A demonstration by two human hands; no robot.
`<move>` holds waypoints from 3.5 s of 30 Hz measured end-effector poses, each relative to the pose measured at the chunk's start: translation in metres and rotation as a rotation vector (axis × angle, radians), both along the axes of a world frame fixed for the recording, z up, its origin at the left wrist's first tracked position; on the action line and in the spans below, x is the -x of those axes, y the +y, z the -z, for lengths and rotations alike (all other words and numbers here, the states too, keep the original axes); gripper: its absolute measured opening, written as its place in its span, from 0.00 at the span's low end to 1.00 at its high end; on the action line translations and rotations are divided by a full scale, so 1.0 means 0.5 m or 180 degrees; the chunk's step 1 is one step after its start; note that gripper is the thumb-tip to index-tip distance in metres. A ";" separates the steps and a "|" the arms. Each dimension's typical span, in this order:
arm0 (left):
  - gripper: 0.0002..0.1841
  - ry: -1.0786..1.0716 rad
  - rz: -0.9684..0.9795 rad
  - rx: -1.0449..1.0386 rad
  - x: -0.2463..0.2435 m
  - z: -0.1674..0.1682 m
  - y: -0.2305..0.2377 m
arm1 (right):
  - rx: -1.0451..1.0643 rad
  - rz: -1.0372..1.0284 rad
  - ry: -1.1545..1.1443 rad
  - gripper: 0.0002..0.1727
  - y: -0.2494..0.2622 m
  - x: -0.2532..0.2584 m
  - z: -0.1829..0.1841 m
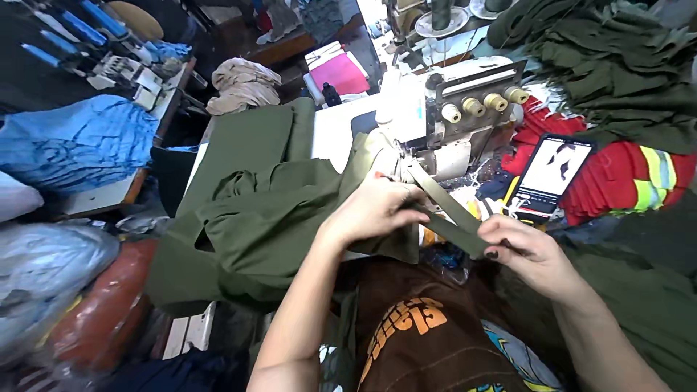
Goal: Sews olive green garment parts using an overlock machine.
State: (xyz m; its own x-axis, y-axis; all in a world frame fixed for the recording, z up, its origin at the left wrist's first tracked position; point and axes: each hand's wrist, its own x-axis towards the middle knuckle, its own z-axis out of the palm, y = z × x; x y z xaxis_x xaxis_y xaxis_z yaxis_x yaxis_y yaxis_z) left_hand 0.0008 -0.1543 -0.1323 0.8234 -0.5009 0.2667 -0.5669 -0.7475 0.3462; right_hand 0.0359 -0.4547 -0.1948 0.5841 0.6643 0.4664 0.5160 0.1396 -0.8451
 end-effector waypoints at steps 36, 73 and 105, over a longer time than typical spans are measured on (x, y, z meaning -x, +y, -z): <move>0.09 0.0762 -0.0484 0.2399 -0.018 0.037 0.026 | 0.0185 0.1164 0.0085 0.09 -0.007 -0.007 0.023; 0.10 0.0868 -0.0963 -0.1843 0.042 0.047 -0.051 | 0.0209 -0.0478 -0.0765 0.11 0.124 0.054 -0.128; 0.31 0.0098 -0.0659 0.0722 0.174 -0.097 -0.035 | 0.0802 -0.0649 -0.0298 0.14 0.169 0.050 -0.126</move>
State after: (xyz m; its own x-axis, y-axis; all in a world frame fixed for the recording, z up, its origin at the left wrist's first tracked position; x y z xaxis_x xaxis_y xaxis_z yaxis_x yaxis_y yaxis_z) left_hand -0.0862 -0.1715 -0.0839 0.9111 -0.2522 0.3260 -0.3973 -0.7476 0.5322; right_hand 0.0110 -0.3704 -0.1318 0.3897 0.8643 0.3179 0.5760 0.0406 -0.8164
